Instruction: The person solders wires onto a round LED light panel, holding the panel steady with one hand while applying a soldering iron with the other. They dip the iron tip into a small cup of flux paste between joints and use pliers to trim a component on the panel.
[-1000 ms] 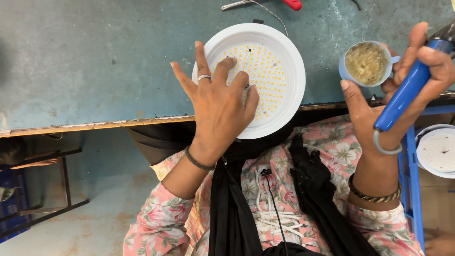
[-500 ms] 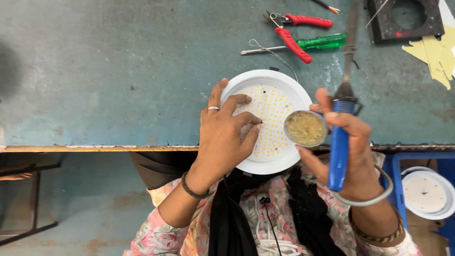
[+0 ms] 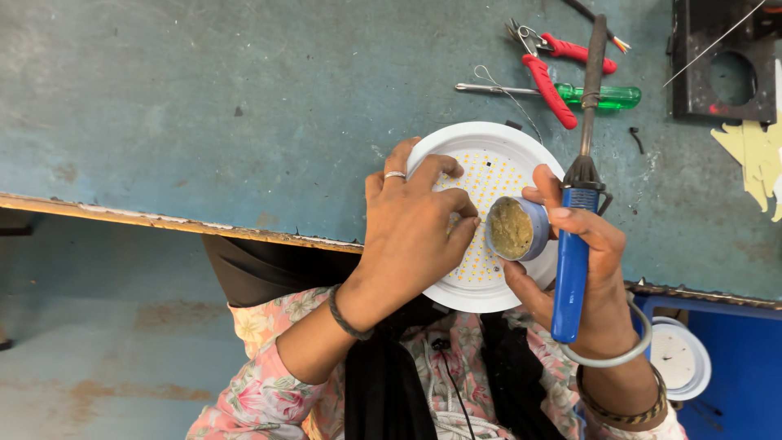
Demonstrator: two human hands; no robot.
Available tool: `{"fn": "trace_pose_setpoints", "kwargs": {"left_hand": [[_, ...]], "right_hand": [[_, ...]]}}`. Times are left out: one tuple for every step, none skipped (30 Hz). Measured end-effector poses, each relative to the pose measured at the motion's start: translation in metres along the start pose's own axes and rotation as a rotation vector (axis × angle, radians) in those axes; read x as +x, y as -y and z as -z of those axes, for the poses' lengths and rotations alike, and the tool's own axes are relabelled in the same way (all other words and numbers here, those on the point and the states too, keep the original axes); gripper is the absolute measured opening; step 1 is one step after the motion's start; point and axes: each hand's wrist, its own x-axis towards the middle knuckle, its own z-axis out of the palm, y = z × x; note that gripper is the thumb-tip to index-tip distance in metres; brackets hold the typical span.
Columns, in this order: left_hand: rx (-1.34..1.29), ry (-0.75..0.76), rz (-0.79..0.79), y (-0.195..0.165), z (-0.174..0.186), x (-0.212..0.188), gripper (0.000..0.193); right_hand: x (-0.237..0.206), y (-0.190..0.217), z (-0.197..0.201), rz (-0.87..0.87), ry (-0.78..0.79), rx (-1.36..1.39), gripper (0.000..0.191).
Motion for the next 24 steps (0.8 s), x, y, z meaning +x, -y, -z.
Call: {"fn": "trace_pose_setpoints", "kwargs": {"left_hand": [[0.009, -0.01, -0.008, -0.001, -0.0005, -0.0005, 0.008], [0.019, -0.018, -0.015, -0.0015, -0.0012, -0.0006, 0.007], [0.03, -0.025, -0.02, -0.0023, -0.0016, -0.0011, 0.007], [0.042, -0.032, -0.026, -0.0024, -0.0019, -0.0016, 0.007], [0.043, -0.044, -0.034, -0.0026, -0.0019, -0.002, 0.007], [0.045, -0.056, -0.041, -0.0022, -0.0022, -0.0021, 0.008], [0.047, -0.067, -0.048, -0.0018, -0.0023, -0.0023, 0.008], [0.048, -0.07, -0.047, -0.0017, -0.0027, -0.0024, 0.009], [0.049, -0.072, -0.046, -0.0015, -0.0033, -0.0023, 0.009], [0.049, -0.075, -0.046, -0.0015, -0.0039, -0.0024, 0.009], [0.047, -0.08, -0.047, -0.0014, -0.0044, -0.0025, 0.01], [0.046, -0.086, -0.049, -0.0012, -0.0046, -0.0026, 0.01], [0.044, -0.091, -0.051, -0.0011, -0.0048, -0.0028, 0.011], [0.047, -0.099, -0.055, -0.0011, -0.0049, -0.003, 0.011], [0.049, -0.106, -0.059, -0.0011, -0.0048, -0.0032, 0.011], [0.052, -0.113, -0.064, -0.0012, -0.0047, -0.0034, 0.011], [0.053, -0.109, -0.065, -0.0013, -0.0046, -0.0035, 0.011], [0.053, -0.107, -0.065, -0.0017, -0.0043, -0.0036, 0.011], [0.054, -0.103, -0.065, -0.0019, -0.0043, -0.0039, 0.011], [0.058, -0.102, -0.065, -0.0019, -0.0041, -0.0039, 0.011], [0.061, -0.102, -0.065, -0.002, -0.004, -0.0039, 0.01], [0.064, -0.101, -0.064, -0.002, -0.004, -0.0039, 0.01], [0.063, -0.102, -0.066, -0.002, -0.0039, -0.004, 0.01], [0.061, -0.103, -0.067, -0.0019, -0.0039, -0.004, 0.01]], "right_hand": [[0.0003, 0.0002, -0.0004, -0.004, 0.002, 0.003, 0.079], [0.0005, 0.0005, -0.0007, -0.009, 0.004, 0.007, 0.08], [0.0006, 0.0012, -0.0007, -0.01, 0.006, 0.002, 0.08], [0.0007, 0.0018, -0.0009, -0.011, 0.009, -0.002, 0.08], [0.0008, 0.0027, -0.0009, -0.012, 0.012, -0.005, 0.08], [0.0013, 0.0031, -0.001, -0.01, 0.012, -0.013, 0.08], [0.0018, 0.0034, -0.0012, -0.008, 0.012, -0.021, 0.08], [0.002, 0.0039, -0.0012, -0.006, 0.011, -0.029, 0.08], [0.0023, 0.0044, -0.0011, -0.006, 0.02, -0.028, 0.08], [0.0025, 0.0049, -0.0009, -0.005, 0.028, -0.027, 0.08], [0.0029, 0.0053, -0.0007, -0.004, 0.036, -0.026, 0.08], [0.0031, 0.0058, -0.0008, -0.005, 0.036, -0.028, 0.08], [0.0033, 0.0061, -0.001, -0.006, 0.035, -0.03, 0.08], [0.0037, 0.0065, -0.0011, -0.008, 0.033, -0.033, 0.08], [0.004, 0.0068, -0.0014, -0.007, 0.034, -0.036, 0.08], [0.0047, 0.0069, -0.0016, -0.006, 0.033, -0.038, 0.08], [0.0051, 0.0069, -0.0021, -0.006, 0.031, -0.041, 0.08], [0.0058, 0.0069, -0.0024, -0.003, 0.031, -0.042, 0.08], [0.0063, 0.0067, -0.003, -0.001, 0.031, -0.044, 0.08], [0.0065, 0.0067, -0.0035, 0.001, 0.03, -0.045, 0.08], [0.0066, 0.0068, -0.0038, 0.0, 0.03, -0.04, 0.08], [0.0064, 0.007, -0.0041, -0.001, 0.03, -0.035, 0.08], [0.0061, 0.0072, -0.0044, -0.003, 0.029, -0.03, 0.08], [0.0057, 0.0075, -0.0042, -0.003, 0.029, -0.032, 0.08]]}}
